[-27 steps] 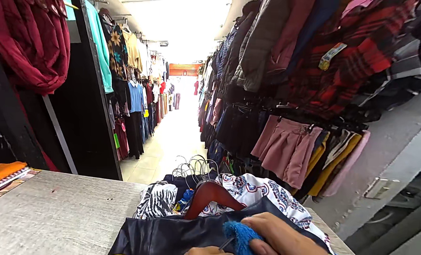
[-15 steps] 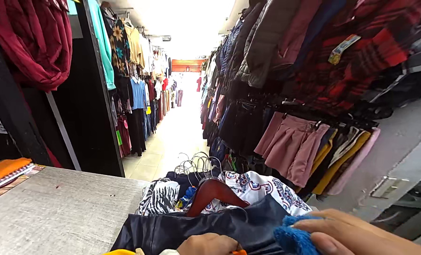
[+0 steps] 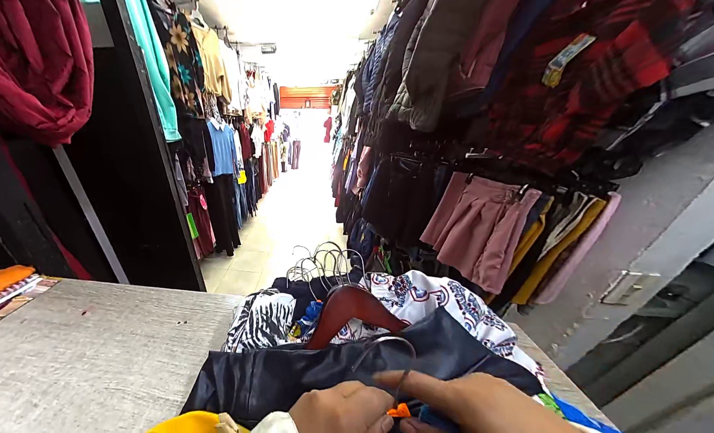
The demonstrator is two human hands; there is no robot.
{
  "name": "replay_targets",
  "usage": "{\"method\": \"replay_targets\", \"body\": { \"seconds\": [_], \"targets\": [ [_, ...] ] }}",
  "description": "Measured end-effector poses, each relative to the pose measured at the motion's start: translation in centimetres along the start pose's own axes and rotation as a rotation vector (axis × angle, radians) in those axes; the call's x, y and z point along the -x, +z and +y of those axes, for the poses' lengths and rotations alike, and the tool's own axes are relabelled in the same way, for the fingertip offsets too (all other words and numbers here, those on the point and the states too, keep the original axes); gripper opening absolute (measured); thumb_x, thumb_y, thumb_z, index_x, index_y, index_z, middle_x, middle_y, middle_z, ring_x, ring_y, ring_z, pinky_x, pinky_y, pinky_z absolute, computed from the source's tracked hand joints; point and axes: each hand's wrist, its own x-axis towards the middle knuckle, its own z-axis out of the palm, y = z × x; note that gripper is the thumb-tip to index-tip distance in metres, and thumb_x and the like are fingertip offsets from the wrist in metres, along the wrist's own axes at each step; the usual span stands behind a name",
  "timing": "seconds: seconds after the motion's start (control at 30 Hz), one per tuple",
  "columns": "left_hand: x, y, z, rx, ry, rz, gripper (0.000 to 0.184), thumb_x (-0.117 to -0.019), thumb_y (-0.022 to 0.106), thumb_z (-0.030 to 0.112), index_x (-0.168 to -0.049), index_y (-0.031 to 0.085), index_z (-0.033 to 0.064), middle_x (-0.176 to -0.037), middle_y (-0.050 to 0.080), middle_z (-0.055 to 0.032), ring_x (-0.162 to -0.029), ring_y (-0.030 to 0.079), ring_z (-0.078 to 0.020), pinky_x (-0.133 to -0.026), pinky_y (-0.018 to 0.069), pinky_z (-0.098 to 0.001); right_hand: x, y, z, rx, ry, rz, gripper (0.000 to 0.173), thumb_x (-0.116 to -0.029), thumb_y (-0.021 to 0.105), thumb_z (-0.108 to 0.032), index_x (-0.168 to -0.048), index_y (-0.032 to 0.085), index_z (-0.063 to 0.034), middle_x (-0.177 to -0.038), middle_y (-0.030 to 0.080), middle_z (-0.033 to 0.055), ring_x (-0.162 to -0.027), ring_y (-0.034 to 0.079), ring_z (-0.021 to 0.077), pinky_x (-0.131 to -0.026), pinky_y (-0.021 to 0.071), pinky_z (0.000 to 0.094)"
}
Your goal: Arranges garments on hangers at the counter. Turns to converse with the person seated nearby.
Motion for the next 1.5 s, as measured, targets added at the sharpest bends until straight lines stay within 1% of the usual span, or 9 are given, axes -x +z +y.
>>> {"method": "replay_targets", "body": {
  "seconds": [0.1,0.23,0.57,0.77,0.93,1.17,1.3,1.4,1.5],
  "targets": [
    [-0.1,0.1,-0.4,-0.019,0.010,0.015,0.019,-0.0991,0.057,0.001,-0.103,0.073,-0.0075,-0.093,0.075,-0.0194,-0.085,0.076,-0.0266,-0.077,0.0617,-0.0362,-0.4,0.1,-0.2,-0.003,-0.036,0.116,0.022,-0.0984,0.061,-0.025,-0.104,0.077,-0.0111,-0.077,0.073,0.0138,-0.070,0.072,0.0352,-0.056,0.0516,0.0572],
    [-0.6,-0.3,-0.4,-0.022,-0.004,0.012,0.019,-0.0989,0.057,0.001,-0.103,0.072,-0.0086,-0.095,0.075,-0.0210,-0.087,0.076,-0.0285,-0.080,0.0614,-0.0381,-0.6,0.2,-0.1,0.016,-0.040,0.197,0.020,-0.0967,0.063,-0.025,-0.093,0.078,-0.0111,-0.079,0.073,0.0106,-0.071,0.073,0.0298,-0.057,0.0525,0.0531],
    [-0.4,0.2,-0.7,-0.084,0.011,0.047,0.017,-0.0984,0.058,0.003,-0.103,0.072,-0.0068,-0.090,0.074,-0.0190,-0.080,0.075,-0.0274,-0.072,0.0617,-0.0374,-0.3,0.8,0.3,0.151,-0.125,0.328,0.020,-0.0964,0.061,-0.027,-0.092,0.079,-0.0189,-0.075,0.071,0.0033,-0.063,0.070,0.0204,-0.047,0.0490,0.0424],
    [-0.2,1.1,-2.2,-0.170,0.027,0.133,0.021,-0.0991,0.054,0.008,-0.101,0.073,-0.0029,-0.093,0.076,-0.0157,-0.085,0.076,-0.0239,-0.078,0.0618,-0.0357,2.3,-1.0,4.0,0.013,-0.124,0.536,0.027,-0.1005,0.059,-0.036,-0.107,0.077,-0.0162,-0.098,0.074,-0.0027,-0.086,0.070,0.0076,-0.075,0.0591,0.0309],
    [0.1,1.6,-2.9,-0.164,-0.009,0.119,0.023,-0.1001,0.053,0.010,-0.100,0.073,-0.0011,-0.088,0.074,-0.0131,-0.077,0.073,-0.0200,-0.073,0.0605,-0.0312,1.9,-0.2,3.2,-0.040,-0.286,0.277,0.028,-0.1011,0.060,-0.039,-0.122,0.072,-0.0245,-0.111,0.072,-0.0040,-0.100,0.068,0.0084,-0.083,0.0583,0.0310],
    [0.0,1.3,-2.8,-0.132,-0.038,0.108,0.022,-0.0997,0.053,0.009,-0.102,0.072,-0.0013,-0.086,0.074,-0.0132,-0.075,0.072,-0.0192,-0.072,0.0594,-0.0291,-0.5,0.4,5.1,0.199,-0.130,0.459,0.021,-0.0984,0.056,-0.034,-0.109,0.074,-0.0289,-0.104,0.068,-0.0095,-0.089,0.067,0.0071,-0.065,0.0577,0.0338],
    [-0.1,1.1,-2.9,-0.035,-0.127,0.043,0.020,-0.1015,0.052,0.011,-0.106,0.067,-0.0004,-0.075,0.066,-0.0099,-0.062,0.063,-0.0157,-0.061,0.0544,-0.0284,0.9,-0.5,4.9,0.105,-0.157,0.451,0.020,-0.0969,0.059,-0.037,-0.107,0.076,-0.0308,-0.103,0.068,-0.0154,-0.091,0.066,-0.0008,-0.071,0.0576,0.0240],
    [-0.1,1.0,-3.0,0.000,-0.165,0.028,0.020,-0.1014,0.051,0.009,-0.107,0.068,-0.0003,-0.081,0.069,-0.0088,-0.066,0.064,-0.0124,-0.064,0.0542,-0.0249,1.3,0.2,5.3,0.007,-0.181,0.291,0.025,-0.1005,0.057,-0.042,-0.104,0.077,-0.0279,-0.097,0.071,-0.0110,-0.088,0.066,0.0036,-0.072,0.0557,0.0297],
    [-0.2,1.1,-3.2,0.034,-0.167,0.063,0.019,-0.1010,0.052,0.009,-0.106,0.068,-0.0012,-0.080,0.070,-0.0090,-0.057,0.061,-0.0100,-0.055,0.0520,-0.0224,0.7,0.5,5.0,0.020,-0.123,0.105,0.033,-0.1023,0.052,-0.044,-0.122,0.071,-0.0249,-0.097,0.073,0.0008,-0.085,0.070,0.0190,-0.068,0.0561,0.0472]
  ]
}}
